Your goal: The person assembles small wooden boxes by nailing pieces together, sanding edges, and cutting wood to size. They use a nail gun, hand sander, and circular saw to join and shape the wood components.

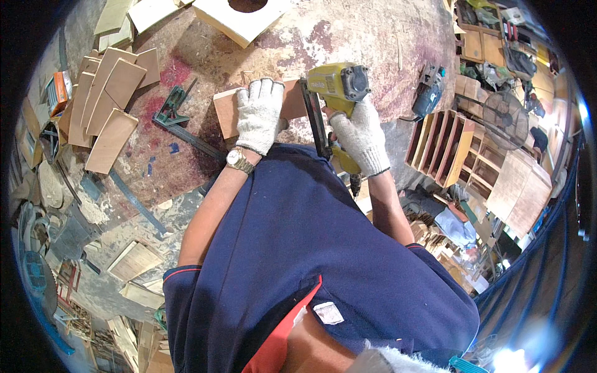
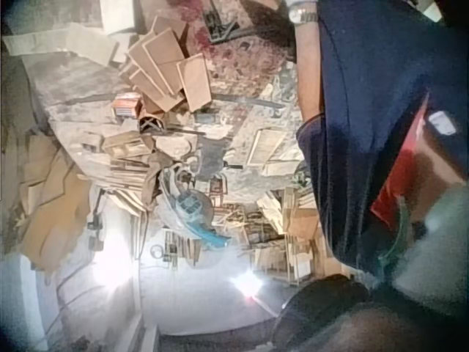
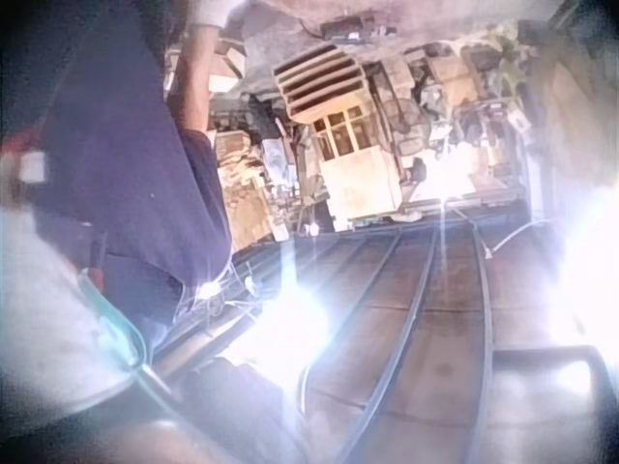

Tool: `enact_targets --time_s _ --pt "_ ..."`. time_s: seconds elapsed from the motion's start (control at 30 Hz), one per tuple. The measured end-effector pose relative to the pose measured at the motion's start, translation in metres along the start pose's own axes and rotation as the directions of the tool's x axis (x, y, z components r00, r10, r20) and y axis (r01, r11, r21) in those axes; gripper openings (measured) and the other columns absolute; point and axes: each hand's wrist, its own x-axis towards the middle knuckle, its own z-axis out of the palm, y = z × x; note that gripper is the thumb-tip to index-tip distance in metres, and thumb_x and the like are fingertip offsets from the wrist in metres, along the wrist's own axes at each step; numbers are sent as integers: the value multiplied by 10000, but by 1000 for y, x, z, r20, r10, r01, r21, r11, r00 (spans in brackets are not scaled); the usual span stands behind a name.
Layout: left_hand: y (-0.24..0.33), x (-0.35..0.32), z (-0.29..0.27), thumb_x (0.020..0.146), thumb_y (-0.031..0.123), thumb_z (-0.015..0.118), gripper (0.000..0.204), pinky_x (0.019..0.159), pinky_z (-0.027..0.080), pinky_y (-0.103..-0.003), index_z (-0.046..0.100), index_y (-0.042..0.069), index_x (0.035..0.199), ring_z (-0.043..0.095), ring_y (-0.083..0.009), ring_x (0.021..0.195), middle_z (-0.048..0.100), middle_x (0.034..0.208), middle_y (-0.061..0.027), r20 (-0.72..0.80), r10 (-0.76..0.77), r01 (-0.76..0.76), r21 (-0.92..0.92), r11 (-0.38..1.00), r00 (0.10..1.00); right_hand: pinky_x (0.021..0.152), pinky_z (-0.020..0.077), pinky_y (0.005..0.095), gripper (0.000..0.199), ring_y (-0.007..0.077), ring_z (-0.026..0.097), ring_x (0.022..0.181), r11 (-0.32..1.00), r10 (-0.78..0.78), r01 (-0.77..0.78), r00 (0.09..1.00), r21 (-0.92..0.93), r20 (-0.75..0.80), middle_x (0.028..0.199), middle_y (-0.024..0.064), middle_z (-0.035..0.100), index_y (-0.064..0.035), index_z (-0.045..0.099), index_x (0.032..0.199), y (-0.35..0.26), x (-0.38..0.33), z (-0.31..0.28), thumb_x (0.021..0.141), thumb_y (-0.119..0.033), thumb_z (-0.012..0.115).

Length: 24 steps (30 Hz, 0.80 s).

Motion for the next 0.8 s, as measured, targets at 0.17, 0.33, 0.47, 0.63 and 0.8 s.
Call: enact_targets --time_s 0.17,0.33,0.47,0.63,0.8 --pt "-1 0 1 573 368 936 958 998 394 -488 523 99 1394 514 -276 1218 560 1253 -85 -28 22 -21 12 1000 999 587 552 324 379 156 697 666 992 -69 63 996 -109 -49 913 140 745 11 607 1236 -1 0 2 893 -112 712" --pt "-1 -1 6 573 378 936 961 1007 387 -497 524 100 1396 523 -284 1219 568 1251 -97 -76 15 -17 -30 999 997 639 555 329 386 158 704 718 980 -119 92 981 -178 -152 964 135 759 -13 614 1260 -5 -6 -1 892 -93 695" --pt "11 5 14 647 346 870 788 1013 382 -520 565 80 1323 524 -303 1229 576 1303 -127 -131 -19 32 100 994 991 563 513 291 348 107 628 623 996 -69 75 989 44 -130 1034 114 747 -11 619 1263 -7 -17 -15 916 -27 637" --pt "25 7 11 683 409 839 781 1101 350 -544 543 77 1326 504 -332 1271 554 1315 -166 -16 -32 30 -126 992 999 534 520 301 318 123 616 568 977 64 -40 992 210 -110 988 113 739 -8 614 1234 -5 -26 -28 924 -45 677" --pt "-7 -25 -10 685 546 852 1081 1195 254 -560 391 96 1553 360 -326 1479 453 1541 -147 -63 -99 104 88 991 993 486 470 265 295 99 591 546 969 25 5 993 247 -120 937 91 725 7 623 1227 -5 -34 -28 943 -49 681"
